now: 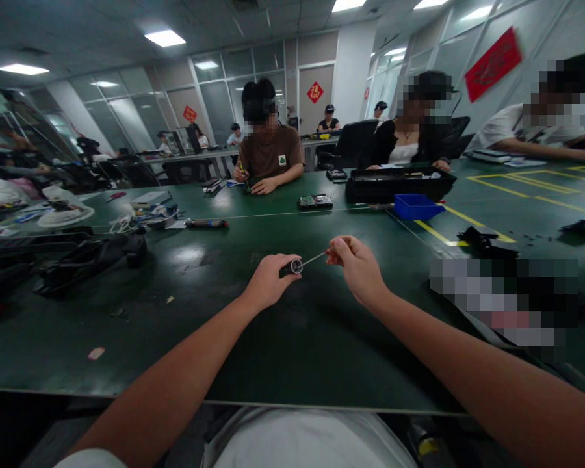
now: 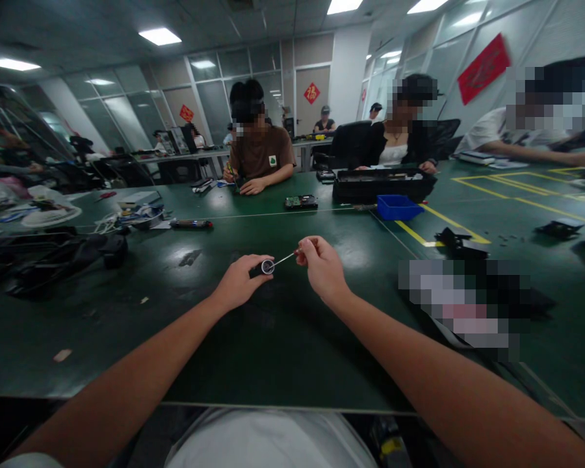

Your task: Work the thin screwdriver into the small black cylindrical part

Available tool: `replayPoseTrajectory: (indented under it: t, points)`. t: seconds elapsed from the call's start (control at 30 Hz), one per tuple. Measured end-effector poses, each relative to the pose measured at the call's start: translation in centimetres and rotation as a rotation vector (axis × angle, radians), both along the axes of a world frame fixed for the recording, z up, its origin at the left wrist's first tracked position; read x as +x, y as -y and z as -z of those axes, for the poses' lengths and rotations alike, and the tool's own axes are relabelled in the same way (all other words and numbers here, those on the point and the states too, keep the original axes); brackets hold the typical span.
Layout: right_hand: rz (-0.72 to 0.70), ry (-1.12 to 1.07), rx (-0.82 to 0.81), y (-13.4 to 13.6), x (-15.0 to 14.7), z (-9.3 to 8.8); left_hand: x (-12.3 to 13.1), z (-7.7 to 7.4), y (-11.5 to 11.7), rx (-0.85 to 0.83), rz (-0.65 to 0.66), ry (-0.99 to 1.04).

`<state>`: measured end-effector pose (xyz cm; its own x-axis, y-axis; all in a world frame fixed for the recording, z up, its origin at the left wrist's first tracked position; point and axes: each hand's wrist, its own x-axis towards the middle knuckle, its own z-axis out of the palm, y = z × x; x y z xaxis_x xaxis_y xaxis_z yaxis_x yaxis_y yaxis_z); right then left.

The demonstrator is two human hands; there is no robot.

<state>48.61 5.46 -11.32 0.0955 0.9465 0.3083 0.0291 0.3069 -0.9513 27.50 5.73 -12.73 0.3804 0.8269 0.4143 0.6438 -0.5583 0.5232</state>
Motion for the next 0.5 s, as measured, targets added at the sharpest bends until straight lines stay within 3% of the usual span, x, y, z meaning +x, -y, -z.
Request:
replayPoseTrajectory:
  t: [0.13, 0.5]
  points:
    - [0.002, 0.234, 0.109, 0.79, -0.08, -0.51, -0.07, 0.03, -0.1, -0.002, -0.008, -0.004]
    - [-0.048, 0.305, 0.134, 0.76, -0.11, -0.05, -0.17, 0.0, -0.16, 0.003, -0.051, -0.018]
